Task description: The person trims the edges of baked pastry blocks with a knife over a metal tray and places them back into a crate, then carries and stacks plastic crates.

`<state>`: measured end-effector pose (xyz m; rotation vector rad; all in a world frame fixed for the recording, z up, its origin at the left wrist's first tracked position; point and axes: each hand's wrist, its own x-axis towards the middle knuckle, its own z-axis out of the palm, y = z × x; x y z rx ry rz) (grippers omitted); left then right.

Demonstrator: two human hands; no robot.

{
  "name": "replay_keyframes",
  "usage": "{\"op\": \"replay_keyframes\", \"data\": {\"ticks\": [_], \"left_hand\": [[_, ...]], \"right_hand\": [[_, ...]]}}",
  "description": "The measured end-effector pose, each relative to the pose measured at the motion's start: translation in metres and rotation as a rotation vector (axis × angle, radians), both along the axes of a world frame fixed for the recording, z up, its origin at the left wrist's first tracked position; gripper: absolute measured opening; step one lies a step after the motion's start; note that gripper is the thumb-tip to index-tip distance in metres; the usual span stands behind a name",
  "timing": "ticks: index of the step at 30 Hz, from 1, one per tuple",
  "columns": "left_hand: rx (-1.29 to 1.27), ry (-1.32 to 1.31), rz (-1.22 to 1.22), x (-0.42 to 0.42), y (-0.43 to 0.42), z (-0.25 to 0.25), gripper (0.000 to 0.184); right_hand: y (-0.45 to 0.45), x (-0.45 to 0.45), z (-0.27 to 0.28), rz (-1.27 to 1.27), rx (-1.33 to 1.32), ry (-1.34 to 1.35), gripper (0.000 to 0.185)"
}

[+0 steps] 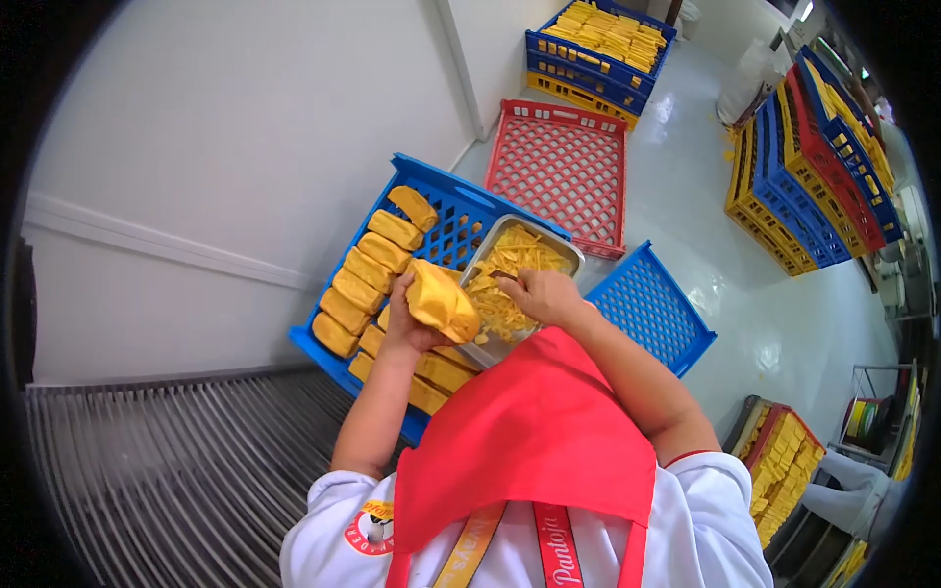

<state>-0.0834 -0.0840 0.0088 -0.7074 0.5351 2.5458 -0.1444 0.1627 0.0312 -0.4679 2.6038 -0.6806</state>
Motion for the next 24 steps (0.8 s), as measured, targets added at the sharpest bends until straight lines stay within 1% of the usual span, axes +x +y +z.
{"op": "replay_keyframes", "data": {"ticks": [1,2,3,4,5,7,9,13,16,18,19,21,22,23,24], "left_hand": [[0.005,-0.078,-0.084,-0.005,0.003,0.002,0.061],[0.006,-0.079,-0.077,-0.006,0.006,0.005,0.061],[-0.014,-0.140,-0.118,-0.006,0.011,0.017,0.065],[-0.033,-0.200,-0.161,-0.006,0.013,0.022,0.068],[-0.060,-0.200,-0.177,-0.007,0.014,0.022,0.072],[-0.048,-0.188,-0.186,-0.008,0.012,0.015,0.073],[-0.035,-0.179,-0.196,-0.008,0.010,0.011,0.074],[-0.076,-0.165,-0.245,-0.009,0.009,0.005,0.074],[-0.086,-0.135,-0.263,-0.011,0.009,0.001,0.073],[-0.093,-0.116,-0.269,-0.012,0.010,0.000,0.073],[-0.067,-0.075,-0.288,-0.013,0.011,0.000,0.072],[-0.040,-0.035,-0.308,-0.013,0.015,0.008,0.071],[-0.111,-0.083,-0.293,-0.014,0.020,0.021,0.072],[-0.181,-0.130,-0.278,-0.015,0.022,0.028,0.073],[-0.181,-0.130,-0.278,-0.017,0.021,0.027,0.073]], "right_hand": [[-0.004,0.001,0.003,0.013,0.004,-0.004,0.055],[-0.008,0.001,0.005,0.122,-0.096,0.091,0.053],[-0.012,0.002,0.008,0.228,-0.198,0.186,0.051],[-0.016,0.003,0.010,0.232,-0.198,0.186,0.051],[-0.020,0.003,0.012,0.238,-0.200,0.223,0.048],[-0.023,0.003,0.014,0.245,-0.201,0.262,0.046],[-0.024,0.001,0.015,0.301,-0.272,0.317,0.041],[-0.029,-0.005,0.019,0.367,-0.274,0.353,0.037],[-0.031,-0.010,0.013,0.420,-0.270,0.373,0.038],[-0.032,-0.012,0.015,0.462,-0.236,0.347,0.045],[-0.032,-0.011,0.017,0.463,-0.236,0.345,0.045],[-0.031,-0.010,0.026,0.538,-0.130,0.330,0.053],[-0.031,-0.009,0.029,0.537,-0.130,0.330,0.053],[-0.033,-0.008,0.031,0.533,-0.076,0.281,0.056],[-0.034,-0.007,0.033,0.528,-0.022,0.232,0.058]]}}
